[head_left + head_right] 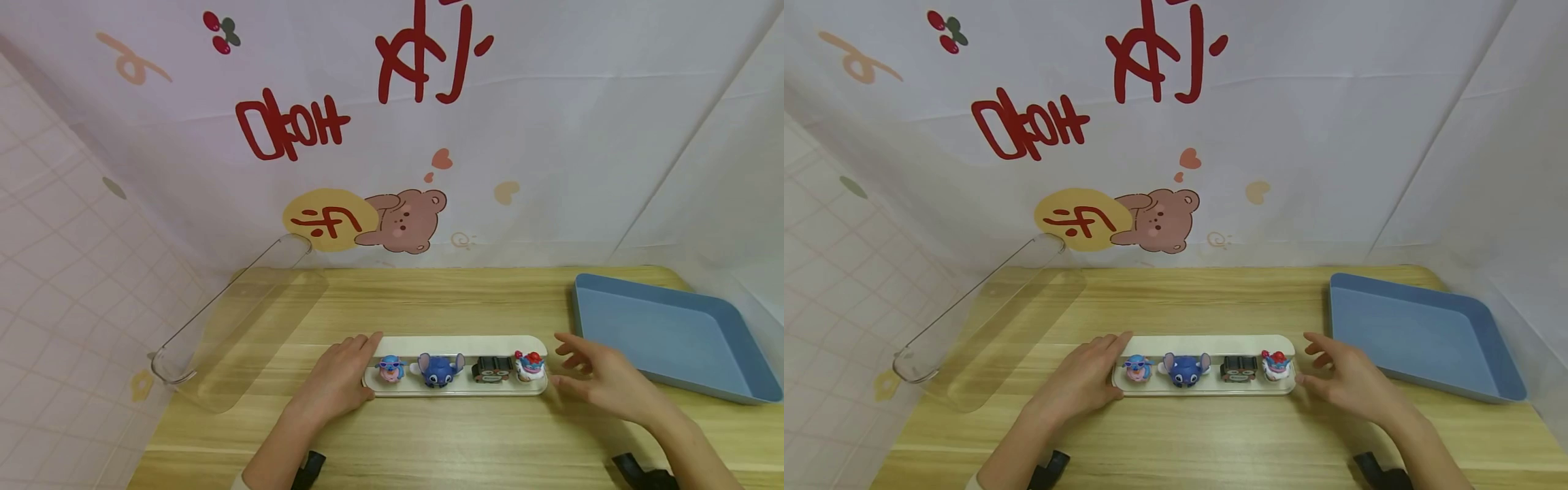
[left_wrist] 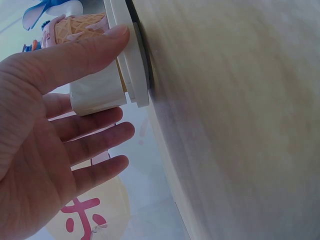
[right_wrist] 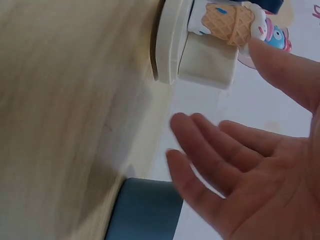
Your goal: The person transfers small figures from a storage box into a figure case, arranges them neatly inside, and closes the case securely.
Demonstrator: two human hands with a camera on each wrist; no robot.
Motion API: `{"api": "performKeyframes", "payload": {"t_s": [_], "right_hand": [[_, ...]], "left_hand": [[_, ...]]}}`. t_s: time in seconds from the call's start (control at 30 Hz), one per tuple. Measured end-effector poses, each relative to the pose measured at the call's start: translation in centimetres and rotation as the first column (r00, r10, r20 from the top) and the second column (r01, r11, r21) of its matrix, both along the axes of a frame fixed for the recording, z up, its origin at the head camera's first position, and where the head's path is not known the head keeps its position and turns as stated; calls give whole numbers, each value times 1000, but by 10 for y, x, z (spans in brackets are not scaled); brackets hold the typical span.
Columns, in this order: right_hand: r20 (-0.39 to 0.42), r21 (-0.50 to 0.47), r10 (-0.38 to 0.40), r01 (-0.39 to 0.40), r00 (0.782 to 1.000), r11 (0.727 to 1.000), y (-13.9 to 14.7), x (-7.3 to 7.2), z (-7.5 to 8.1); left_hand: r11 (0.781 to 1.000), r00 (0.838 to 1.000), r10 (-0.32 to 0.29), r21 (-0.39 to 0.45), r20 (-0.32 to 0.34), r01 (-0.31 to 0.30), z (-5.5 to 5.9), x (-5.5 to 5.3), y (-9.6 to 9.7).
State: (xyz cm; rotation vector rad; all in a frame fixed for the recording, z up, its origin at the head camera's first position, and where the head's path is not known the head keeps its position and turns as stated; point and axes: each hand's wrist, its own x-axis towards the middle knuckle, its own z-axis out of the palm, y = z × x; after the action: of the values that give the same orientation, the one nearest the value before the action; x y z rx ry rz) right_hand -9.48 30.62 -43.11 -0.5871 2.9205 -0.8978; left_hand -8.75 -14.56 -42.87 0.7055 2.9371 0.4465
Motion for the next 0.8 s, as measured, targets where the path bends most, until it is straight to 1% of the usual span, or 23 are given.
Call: {"api": "performKeyframes", "payload": {"t_s": [0.07,0.13,0.23,0.3,0.47,0.8], "right_hand": [[73,12,-4,3,997,1000,0,-1,-2],[141,11,-4,2,990,1000,-1,-3,-3],[212,1,14,-15,977,1000,-1,-4,-6],[232,6,20,-22,972,1000,0,-5,-7],[265,54,16,-32,964,998,4,-8,-8],[286,12,59,-65,956,998,4,-9,-17]], "left_hand": [[1000,1000,1,0,0,-1,0,0,0],[1000,1000,3,-2,0,-3,0,0,0],[1000,1000,3,-3,0,-3,0,0,0],[1000,1000,3,-6,-2,-3,0,0,0],[1000,1000,3,-2,-6,-3,0,-1,1],[1000,1000,12,-10,-5,-12,-1,0,1]]}}
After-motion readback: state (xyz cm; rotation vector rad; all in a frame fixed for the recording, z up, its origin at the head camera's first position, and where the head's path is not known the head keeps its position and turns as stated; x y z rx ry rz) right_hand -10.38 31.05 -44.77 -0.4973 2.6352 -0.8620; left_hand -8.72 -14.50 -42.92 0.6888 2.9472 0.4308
